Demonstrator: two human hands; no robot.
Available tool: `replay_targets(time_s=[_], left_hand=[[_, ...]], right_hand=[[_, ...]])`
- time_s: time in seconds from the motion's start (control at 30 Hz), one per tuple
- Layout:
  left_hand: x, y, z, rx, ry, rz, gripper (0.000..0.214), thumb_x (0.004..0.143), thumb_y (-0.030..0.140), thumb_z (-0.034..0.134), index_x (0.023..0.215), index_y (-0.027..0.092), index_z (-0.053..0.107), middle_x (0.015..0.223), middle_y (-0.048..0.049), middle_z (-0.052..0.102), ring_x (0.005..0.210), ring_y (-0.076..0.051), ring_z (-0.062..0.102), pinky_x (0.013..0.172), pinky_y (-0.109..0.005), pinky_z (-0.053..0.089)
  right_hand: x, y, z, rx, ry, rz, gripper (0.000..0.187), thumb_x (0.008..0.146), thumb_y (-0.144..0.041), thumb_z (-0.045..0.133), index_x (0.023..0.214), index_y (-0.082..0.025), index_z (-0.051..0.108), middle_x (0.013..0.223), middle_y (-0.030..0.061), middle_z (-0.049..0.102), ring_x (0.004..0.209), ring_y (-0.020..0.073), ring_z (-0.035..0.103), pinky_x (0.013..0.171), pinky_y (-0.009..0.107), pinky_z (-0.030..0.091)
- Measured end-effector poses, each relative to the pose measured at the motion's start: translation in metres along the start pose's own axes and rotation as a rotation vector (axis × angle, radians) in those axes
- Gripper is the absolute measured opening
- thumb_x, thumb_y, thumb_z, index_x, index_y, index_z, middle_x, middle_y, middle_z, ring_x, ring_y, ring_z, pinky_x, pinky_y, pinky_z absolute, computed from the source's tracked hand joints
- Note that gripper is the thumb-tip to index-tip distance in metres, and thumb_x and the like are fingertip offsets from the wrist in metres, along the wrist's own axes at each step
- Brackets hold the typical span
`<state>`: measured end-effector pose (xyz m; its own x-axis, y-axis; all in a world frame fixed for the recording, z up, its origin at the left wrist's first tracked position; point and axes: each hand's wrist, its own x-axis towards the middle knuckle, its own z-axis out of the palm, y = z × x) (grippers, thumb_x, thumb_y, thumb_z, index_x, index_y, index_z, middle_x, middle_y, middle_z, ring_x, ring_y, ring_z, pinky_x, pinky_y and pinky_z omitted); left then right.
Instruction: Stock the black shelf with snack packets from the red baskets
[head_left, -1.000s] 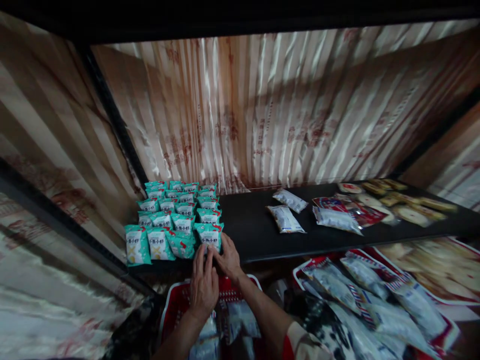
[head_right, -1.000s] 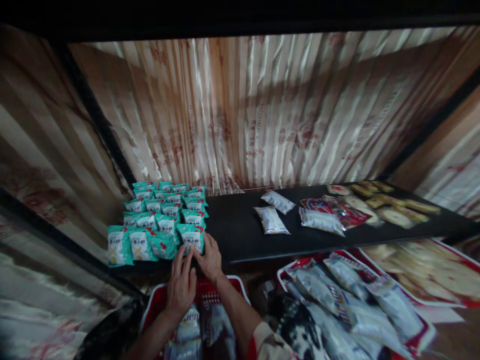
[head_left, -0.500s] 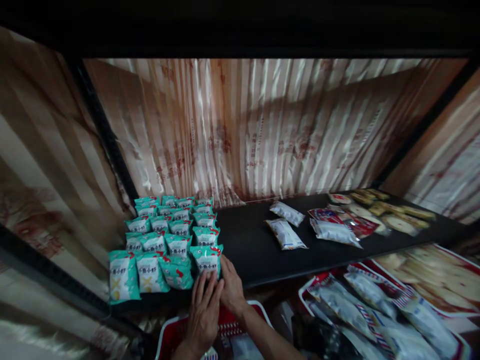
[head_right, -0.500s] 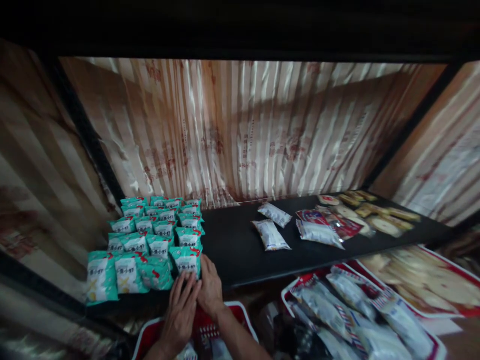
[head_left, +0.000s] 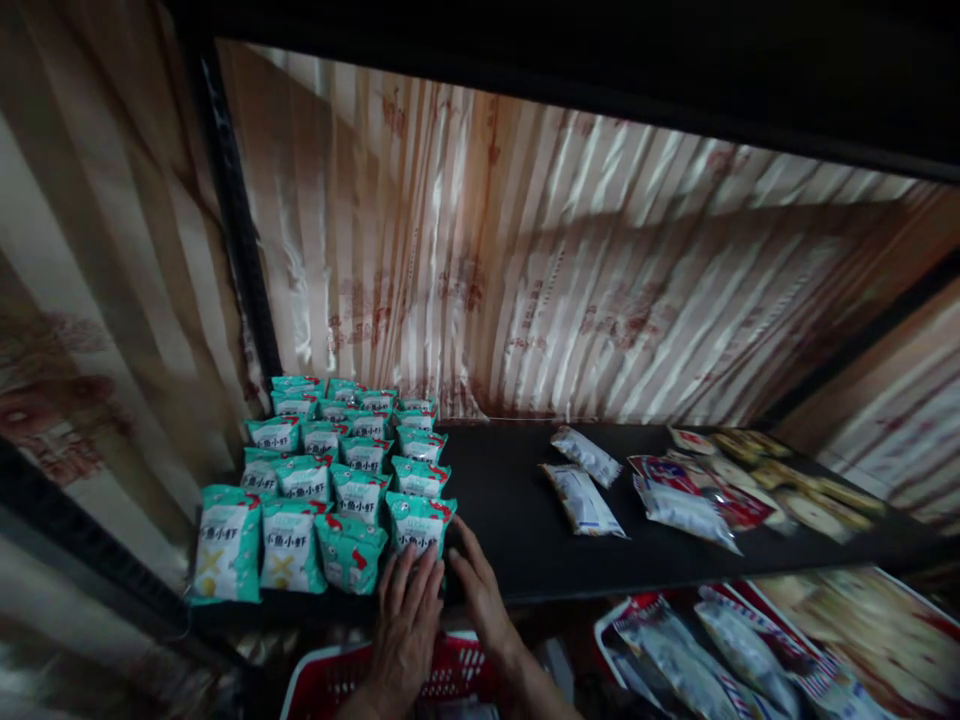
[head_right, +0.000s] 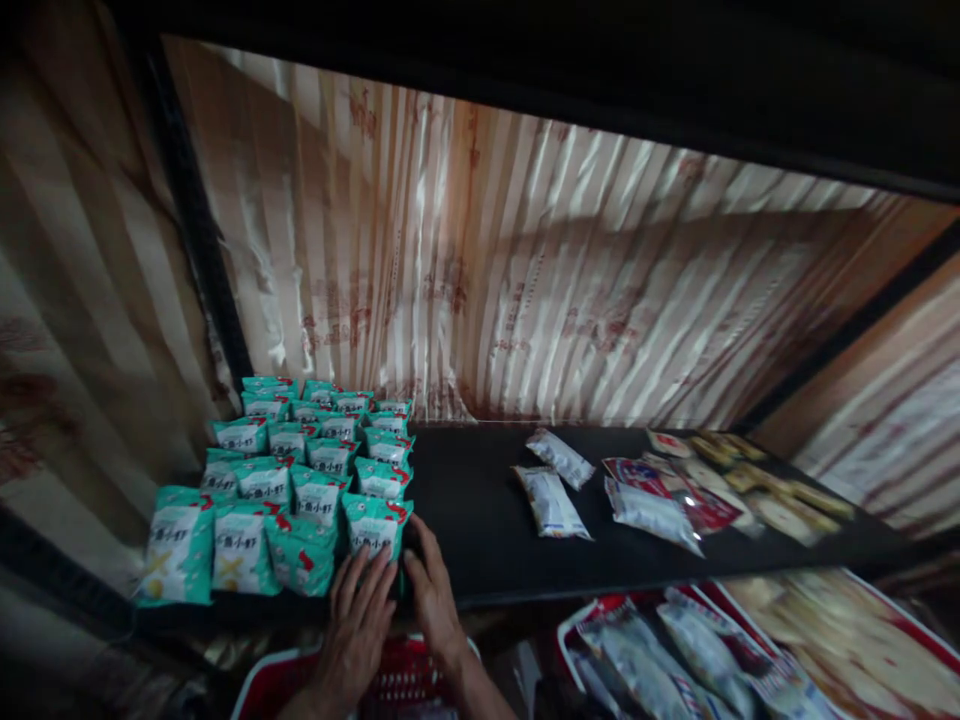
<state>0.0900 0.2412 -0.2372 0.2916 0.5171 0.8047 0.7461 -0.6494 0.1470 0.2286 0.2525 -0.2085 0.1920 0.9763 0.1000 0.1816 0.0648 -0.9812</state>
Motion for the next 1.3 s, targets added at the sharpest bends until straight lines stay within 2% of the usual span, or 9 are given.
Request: replay_targets(time_s=[0.1, 0.23, 0.33, 0.5, 0.67, 0.87, 1.0, 1.17, 1.3], left_hand=[[-0.003, -0.004, 0.006, -0.012, 0.038, -0.006, 0.040, 0.087, 0.014, 0.044, 0.125, 0.020, 0.052, 0.125, -0.0034, 0.058, 0.132, -0.020, 0.032, 0.114, -0.038, 0.020], [-0.004, -0.006, 0.007, -0.013, 0.048, 0.002, 0.041, 0.086, 0.009, 0.040, 0.121, 0.023, 0.056, 0.124, -0.0025, 0.058, 0.132, -0.020, 0.033, 0.113, -0.038, 0.022], [-0.002, -0.005, 0.003, -0.014, 0.038, 0.016, 0.041, 0.086, 0.009, 0.039, 0.121, 0.020, 0.056, 0.124, -0.0035, 0.058, 0.133, -0.020, 0.031, 0.113, -0.037, 0.021], [0.002, -0.007, -0.001, 0.008, -0.011, 0.023, 0.045, 0.083, 0.005, 0.037, 0.124, 0.018, 0.053, 0.127, -0.0043, 0.056, 0.134, -0.021, 0.029, 0.111, -0.037, 0.023], [0.006, -0.011, -0.004, 0.033, -0.070, 0.049, 0.052, 0.081, 0.001, 0.036, 0.129, 0.017, 0.047, 0.133, -0.0048, 0.051, 0.135, -0.023, 0.027, 0.107, -0.039, 0.030], [0.010, -0.012, -0.004, 0.019, -0.096, 0.015, 0.061, 0.079, 0.000, 0.035, 0.138, 0.017, 0.035, 0.139, -0.0049, 0.046, 0.136, -0.023, 0.025, 0.104, -0.041, 0.036], [0.013, -0.014, -0.005, -0.007, -0.138, 0.035, 0.064, 0.078, 0.000, 0.033, 0.140, 0.017, 0.030, 0.143, -0.0047, 0.041, 0.137, -0.023, 0.023, 0.104, -0.042, 0.037], [0.013, -0.011, -0.008, 0.008, -0.183, 0.059, 0.061, 0.077, -0.001, 0.035, 0.137, 0.014, 0.036, 0.145, -0.0069, 0.038, 0.138, -0.026, 0.022, 0.107, -0.046, 0.031], [0.011, -0.007, -0.008, 0.019, -0.169, 0.036, 0.057, 0.078, 0.000, 0.035, 0.133, 0.013, 0.042, 0.144, -0.0076, 0.039, 0.138, -0.027, 0.021, 0.107, -0.045, 0.029]], right_hand=[[0.017, -0.016, -0.001, 0.148, 0.061, 0.096, 0.056, 0.077, -0.056, 0.056, 0.123, -0.023, 0.056, 0.131, 0.0052, 0.055, 0.124, 0.0255, 0.045, 0.107, 0.040, 0.033], [0.039, -0.033, 0.007, 0.316, 0.078, 0.137, 0.062, 0.073, -0.064, 0.055, 0.121, -0.024, 0.058, 0.131, 0.0038, 0.055, 0.126, 0.0257, 0.044, 0.108, 0.040, 0.031], [0.048, -0.039, 0.017, 0.374, 0.055, 0.103, 0.059, 0.075, -0.064, 0.053, 0.119, -0.025, 0.060, 0.128, 0.0011, 0.057, 0.126, 0.0240, 0.044, 0.110, 0.038, 0.027], [0.053, -0.040, 0.029, 0.448, 0.048, 0.170, 0.065, 0.074, -0.069, 0.049, 0.119, -0.023, 0.061, 0.118, 0.0021, 0.064, 0.119, 0.0256, 0.051, 0.105, 0.038, 0.034], [0.057, -0.037, 0.033, 0.441, 0.084, 0.216, 0.067, 0.073, -0.070, 0.049, 0.117, -0.022, 0.062, 0.115, 0.0026, 0.066, 0.116, 0.0260, 0.053, 0.103, 0.037, 0.036], [0.057, -0.031, 0.033, 0.445, 0.123, 0.218, 0.071, 0.073, -0.072, 0.046, 0.118, -0.020, 0.061, 0.112, 0.0042, 0.067, 0.110, 0.0257, 0.057, 0.099, 0.036, 0.039], [0.056, -0.034, 0.034, 0.452, 0.086, 0.208, 0.073, 0.071, -0.072, 0.047, 0.117, -0.018, 0.062, 0.110, 0.0056, 0.068, 0.107, 0.0265, 0.059, 0.098, 0.037, 0.040], [0.055, -0.037, 0.036, 0.425, 0.093, 0.212, 0.073, 0.071, -0.073, 0.046, 0.116, -0.018, 0.063, 0.110, 0.0055, 0.068, 0.105, 0.0260, 0.059, 0.098, 0.037, 0.040], [0.049, -0.026, 0.033, 0.363, 0.146, 0.141, 0.069, 0.074, -0.071, 0.045, 0.116, -0.018, 0.063, 0.118, 0.0052, 0.064, 0.115, 0.0251, 0.054, 0.102, 0.036, 0.036]])
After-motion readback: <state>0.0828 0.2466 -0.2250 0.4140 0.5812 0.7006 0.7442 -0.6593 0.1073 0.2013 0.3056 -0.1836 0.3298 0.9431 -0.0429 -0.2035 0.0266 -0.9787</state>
